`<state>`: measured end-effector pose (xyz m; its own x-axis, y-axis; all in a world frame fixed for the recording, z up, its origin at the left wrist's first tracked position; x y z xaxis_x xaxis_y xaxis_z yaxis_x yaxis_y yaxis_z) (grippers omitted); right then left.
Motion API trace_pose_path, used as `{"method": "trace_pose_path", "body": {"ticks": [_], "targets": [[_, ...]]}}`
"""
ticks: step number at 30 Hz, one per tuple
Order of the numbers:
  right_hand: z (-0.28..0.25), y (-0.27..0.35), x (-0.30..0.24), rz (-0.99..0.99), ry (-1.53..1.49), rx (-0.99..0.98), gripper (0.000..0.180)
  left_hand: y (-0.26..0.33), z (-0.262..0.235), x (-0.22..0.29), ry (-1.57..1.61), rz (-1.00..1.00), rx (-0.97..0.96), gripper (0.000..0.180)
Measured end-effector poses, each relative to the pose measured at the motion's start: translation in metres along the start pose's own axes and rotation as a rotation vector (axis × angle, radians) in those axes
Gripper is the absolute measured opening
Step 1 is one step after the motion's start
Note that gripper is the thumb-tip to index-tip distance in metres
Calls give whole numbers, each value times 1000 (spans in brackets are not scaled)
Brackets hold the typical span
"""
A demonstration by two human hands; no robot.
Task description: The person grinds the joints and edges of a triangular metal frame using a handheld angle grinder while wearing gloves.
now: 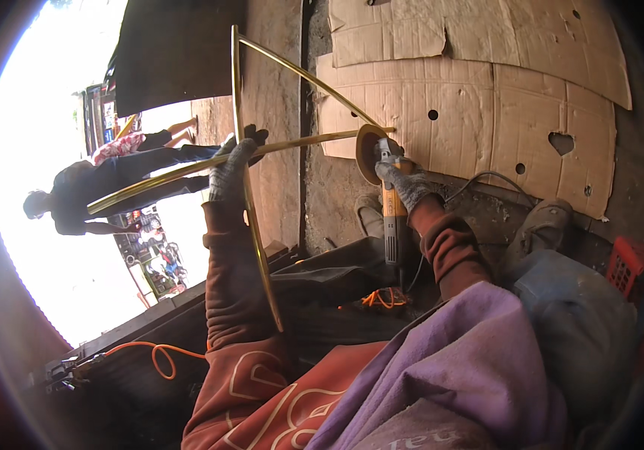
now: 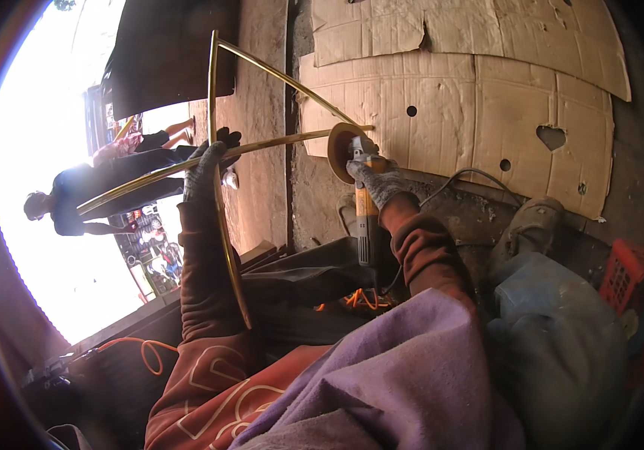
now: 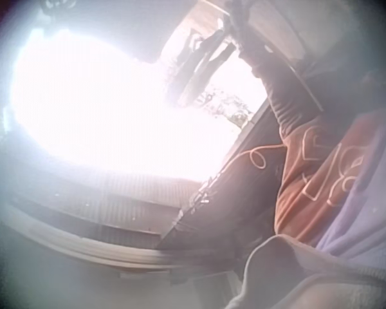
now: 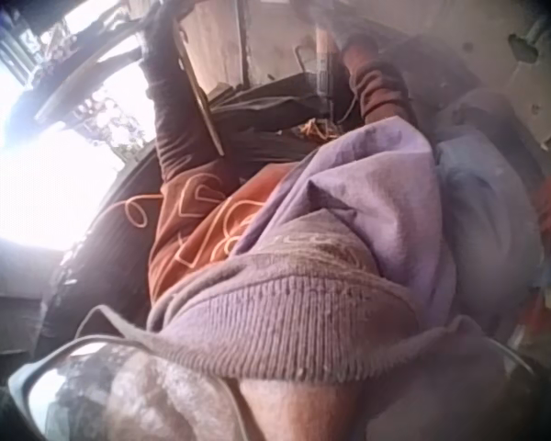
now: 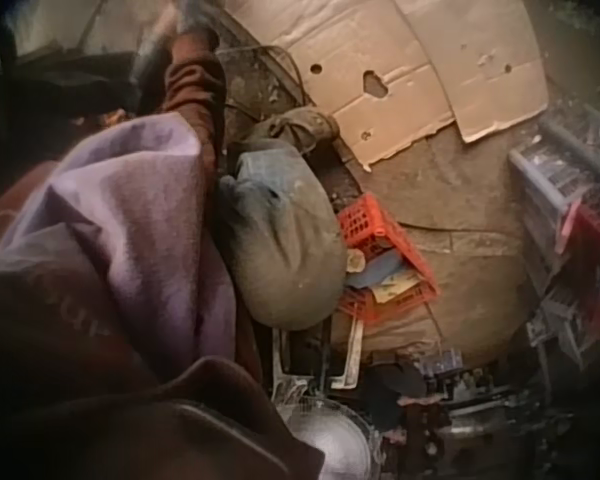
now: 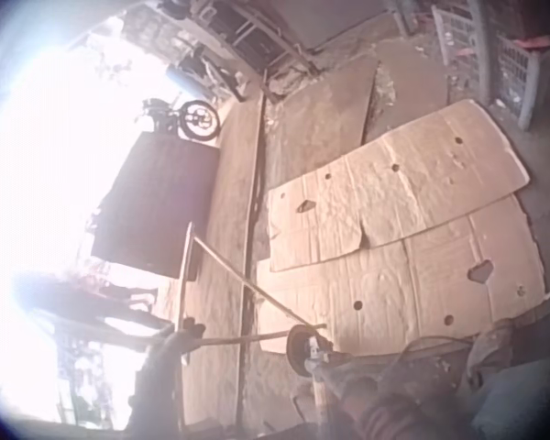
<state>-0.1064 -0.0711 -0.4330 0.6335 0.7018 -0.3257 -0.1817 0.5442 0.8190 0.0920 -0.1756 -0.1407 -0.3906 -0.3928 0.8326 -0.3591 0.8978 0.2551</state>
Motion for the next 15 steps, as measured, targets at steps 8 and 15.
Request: {"method": "trace_pose_path", "body": {"ticks": [8,15], "targets": [[10,15,-7,71,-49,-101,42,-3,43,48,-143,93,-98,51],[18,16,-18,-8,-8,-106,35,-37,41,46,-360,96,-213,46]]}}
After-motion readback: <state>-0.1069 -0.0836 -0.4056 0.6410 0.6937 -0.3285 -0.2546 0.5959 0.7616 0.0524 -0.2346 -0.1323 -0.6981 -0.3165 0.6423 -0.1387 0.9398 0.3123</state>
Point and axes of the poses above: each hand's wrist, its own y-axis away from the middle knuckle, its own z-axis out of the palm, x = y × z, the point moved 10 cm from there along -y, towards the middle knuckle, and after that the axes turned 9 degrees about x, right-handed, at the moved point
